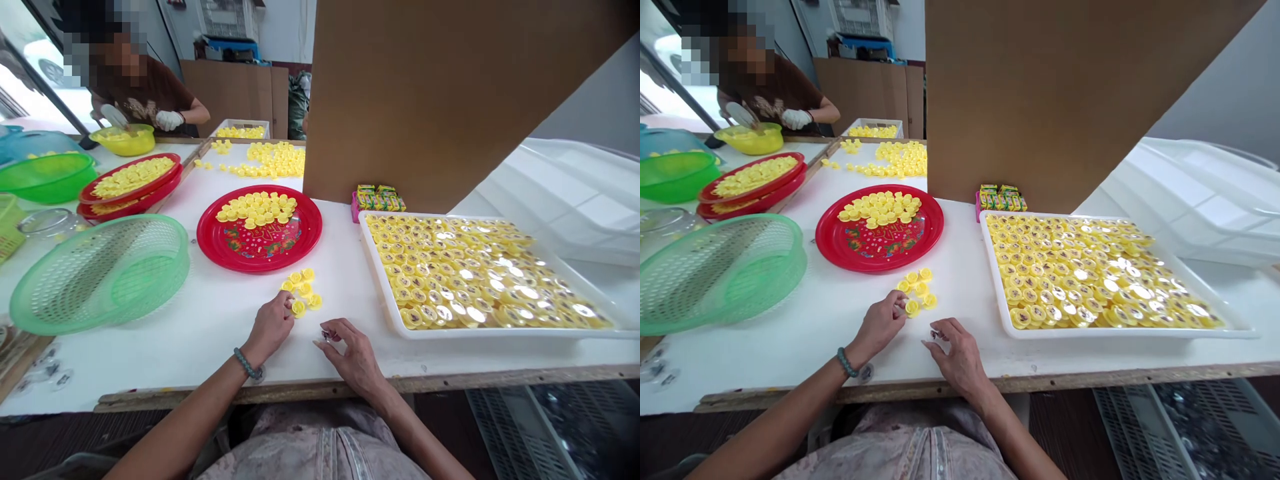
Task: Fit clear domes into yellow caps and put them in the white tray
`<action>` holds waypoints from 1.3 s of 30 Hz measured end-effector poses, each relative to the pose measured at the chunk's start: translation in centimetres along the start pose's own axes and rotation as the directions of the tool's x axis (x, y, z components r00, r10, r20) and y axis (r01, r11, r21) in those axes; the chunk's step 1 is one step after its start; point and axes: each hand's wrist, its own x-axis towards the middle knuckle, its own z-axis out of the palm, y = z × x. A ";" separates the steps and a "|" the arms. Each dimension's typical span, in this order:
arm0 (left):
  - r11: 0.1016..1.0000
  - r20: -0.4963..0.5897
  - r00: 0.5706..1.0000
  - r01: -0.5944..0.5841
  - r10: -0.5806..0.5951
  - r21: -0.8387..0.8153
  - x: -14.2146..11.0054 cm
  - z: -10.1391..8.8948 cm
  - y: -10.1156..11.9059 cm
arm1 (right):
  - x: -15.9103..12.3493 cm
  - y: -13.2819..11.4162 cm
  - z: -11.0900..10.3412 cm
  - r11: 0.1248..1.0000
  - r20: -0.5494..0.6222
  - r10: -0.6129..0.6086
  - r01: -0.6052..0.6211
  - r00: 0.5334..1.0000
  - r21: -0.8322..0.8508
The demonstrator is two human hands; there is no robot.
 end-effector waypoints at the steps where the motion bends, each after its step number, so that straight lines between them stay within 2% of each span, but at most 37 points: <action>1: 1.000 0.000 1.000 -0.006 0.006 -0.001 0.2 0.2 0.0 | 0.0 0.0 0.0 1.000 -0.004 -0.001 0.001 1.000 0.000; 5: 0.999 -0.005 1.000 -0.015 0.015 -0.033 0.4 0.8 -0.3 | -0.1 0.3 -0.1 1.000 -0.032 0.009 -0.008 0.999 0.009; 9: 0.999 0.002 1.000 0.004 -0.004 -0.039 0.0 0.6 -0.6 | -0.3 0.6 0.0 1.000 -0.037 0.012 -0.012 0.999 0.018; 18: 0.993 -0.020 0.996 0.082 -0.084 -0.087 0.5 -3.4 -0.5 | -0.5 0.6 0.0 1.000 -0.038 0.005 -0.004 0.999 0.015; 20: 0.994 -0.018 0.998 0.064 -0.066 -0.088 0.5 -3.4 -0.6 | -0.6 0.4 0.1 1.000 -0.032 0.004 -0.003 0.999 0.013; 25: 0.997 0.016 1.000 -0.005 0.006 -0.072 -0.1 -1.8 -1.3 | -0.7 0.2 0.0 1.000 -0.030 -0.003 0.003 1.000 -0.002; 28: 0.997 -0.006 1.000 0.030 -0.031 -0.073 -0.4 -1.4 -1.7 | -0.6 0.2 0.0 1.000 -0.025 -0.004 0.004 1.000 -0.008; 32: 0.995 -0.044 0.997 0.065 -0.068 -0.075 -0.6 -1.9 -2.2 | -0.6 0.2 0.0 1.000 -0.019 0.005 -0.005 1.000 -0.007; 36: 0.989 -0.133 0.986 0.089 -0.104 -0.116 -0.8 -2.5 -2.7 | -0.5 0.3 0.0 1.000 -0.043 0.018 -0.018 0.999 -0.008; 39: 0.994 -0.108 0.994 -0.023 0.012 -0.105 -0.4 -2.4 -2.4 | -0.2 0.5 0.1 0.999 -0.061 0.003 -0.006 0.998 -0.039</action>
